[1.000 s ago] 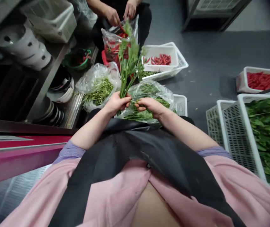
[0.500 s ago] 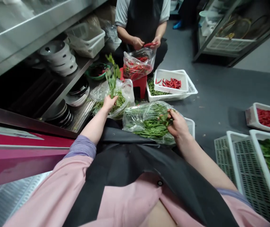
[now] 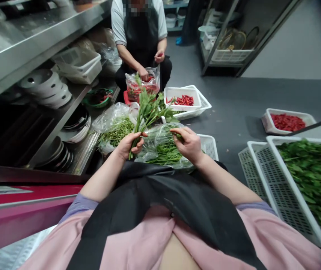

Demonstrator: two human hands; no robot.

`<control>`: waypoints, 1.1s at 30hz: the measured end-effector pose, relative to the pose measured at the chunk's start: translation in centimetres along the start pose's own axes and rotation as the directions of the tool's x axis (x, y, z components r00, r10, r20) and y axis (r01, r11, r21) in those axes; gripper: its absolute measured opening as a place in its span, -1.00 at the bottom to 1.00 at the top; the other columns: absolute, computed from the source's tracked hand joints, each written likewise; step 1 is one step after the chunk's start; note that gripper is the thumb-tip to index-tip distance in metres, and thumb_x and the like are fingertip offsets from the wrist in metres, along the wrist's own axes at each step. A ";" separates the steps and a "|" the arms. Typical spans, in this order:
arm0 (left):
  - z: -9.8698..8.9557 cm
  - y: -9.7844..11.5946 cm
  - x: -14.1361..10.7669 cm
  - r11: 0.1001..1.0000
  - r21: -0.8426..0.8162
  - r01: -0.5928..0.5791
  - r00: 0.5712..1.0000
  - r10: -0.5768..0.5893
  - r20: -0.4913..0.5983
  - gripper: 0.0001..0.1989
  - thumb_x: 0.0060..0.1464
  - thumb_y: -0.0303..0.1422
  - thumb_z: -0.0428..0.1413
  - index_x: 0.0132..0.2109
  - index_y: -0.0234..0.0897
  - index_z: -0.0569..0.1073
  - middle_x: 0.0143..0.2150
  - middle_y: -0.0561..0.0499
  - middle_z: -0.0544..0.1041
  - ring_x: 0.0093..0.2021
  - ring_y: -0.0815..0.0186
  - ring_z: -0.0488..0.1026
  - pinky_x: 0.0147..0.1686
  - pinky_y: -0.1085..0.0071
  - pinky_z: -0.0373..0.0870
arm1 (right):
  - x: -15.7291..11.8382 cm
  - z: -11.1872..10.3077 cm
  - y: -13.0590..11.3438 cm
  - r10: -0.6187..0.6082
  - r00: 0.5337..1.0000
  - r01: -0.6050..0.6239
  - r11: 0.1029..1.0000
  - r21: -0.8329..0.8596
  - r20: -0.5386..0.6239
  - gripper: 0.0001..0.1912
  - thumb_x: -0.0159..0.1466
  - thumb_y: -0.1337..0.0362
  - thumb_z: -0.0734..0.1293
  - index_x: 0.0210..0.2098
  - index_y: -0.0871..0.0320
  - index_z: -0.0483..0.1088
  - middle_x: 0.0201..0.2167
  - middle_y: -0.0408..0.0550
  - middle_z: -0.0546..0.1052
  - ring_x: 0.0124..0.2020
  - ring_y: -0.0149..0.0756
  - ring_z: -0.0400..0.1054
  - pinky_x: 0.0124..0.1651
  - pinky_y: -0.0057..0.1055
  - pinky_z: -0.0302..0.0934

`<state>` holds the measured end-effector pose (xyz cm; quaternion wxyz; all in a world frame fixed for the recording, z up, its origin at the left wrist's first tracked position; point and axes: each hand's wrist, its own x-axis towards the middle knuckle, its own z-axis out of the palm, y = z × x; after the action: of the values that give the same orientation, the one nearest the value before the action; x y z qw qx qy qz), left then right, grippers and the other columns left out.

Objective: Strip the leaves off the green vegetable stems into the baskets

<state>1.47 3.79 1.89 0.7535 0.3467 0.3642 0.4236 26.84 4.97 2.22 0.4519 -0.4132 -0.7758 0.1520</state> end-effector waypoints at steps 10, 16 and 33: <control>3.1 -0.4 -0.8 0.978 0.131 0.163 0.980 -0.176 0.093 -0.64 -0.05 -0.29 0.25 -0.12 -0.39 0.42 -0.63 0.18 0.27 -0.79 0.62 0.01 -0.77 0.64 -0.12 | 3.6 -4.5 0.7 -0.124 0.991 0.136 0.885 -0.445 0.056 -0.69 0.29 0.31 0.22 -0.04 0.13 0.48 -0.16 0.02 0.49 -0.20 -0.28 0.40 -0.21 -0.41 0.27; 3.9 -0.1 -0.8 0.969 0.185 0.166 0.976 -0.189 0.112 -0.58 -0.01 -0.18 0.24 -0.08 -0.39 0.44 -0.60 0.14 0.29 -0.76 0.61 0.05 -0.76 0.62 -0.10 | 4.7 -5.5 0.2 -0.198 0.899 0.353 0.855 -0.380 0.390 -0.75 0.28 0.23 0.26 -0.10 0.11 0.50 -0.07 -0.01 0.49 -0.23 -0.32 0.39 -0.29 -0.45 0.17; 4.1 2.1 1.1 0.654 0.729 0.202 0.959 0.017 -0.282 -0.82 0.04 -0.38 0.13 -0.46 -0.32 0.32 -0.66 0.10 0.34 -0.78 0.52 0.14 -0.77 0.56 0.00 | 9.5 -3.8 2.7 0.242 0.459 -0.571 0.817 0.076 0.855 -0.78 -0.04 0.18 0.51 -0.45 0.15 0.53 -0.59 -0.14 0.43 -0.51 -0.39 0.30 -0.46 -0.45 0.18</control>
<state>4.52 4.71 5.37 0.5081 0.5477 0.6205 0.2382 29.00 13.49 8.08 0.0581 -0.3831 -0.7278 0.5659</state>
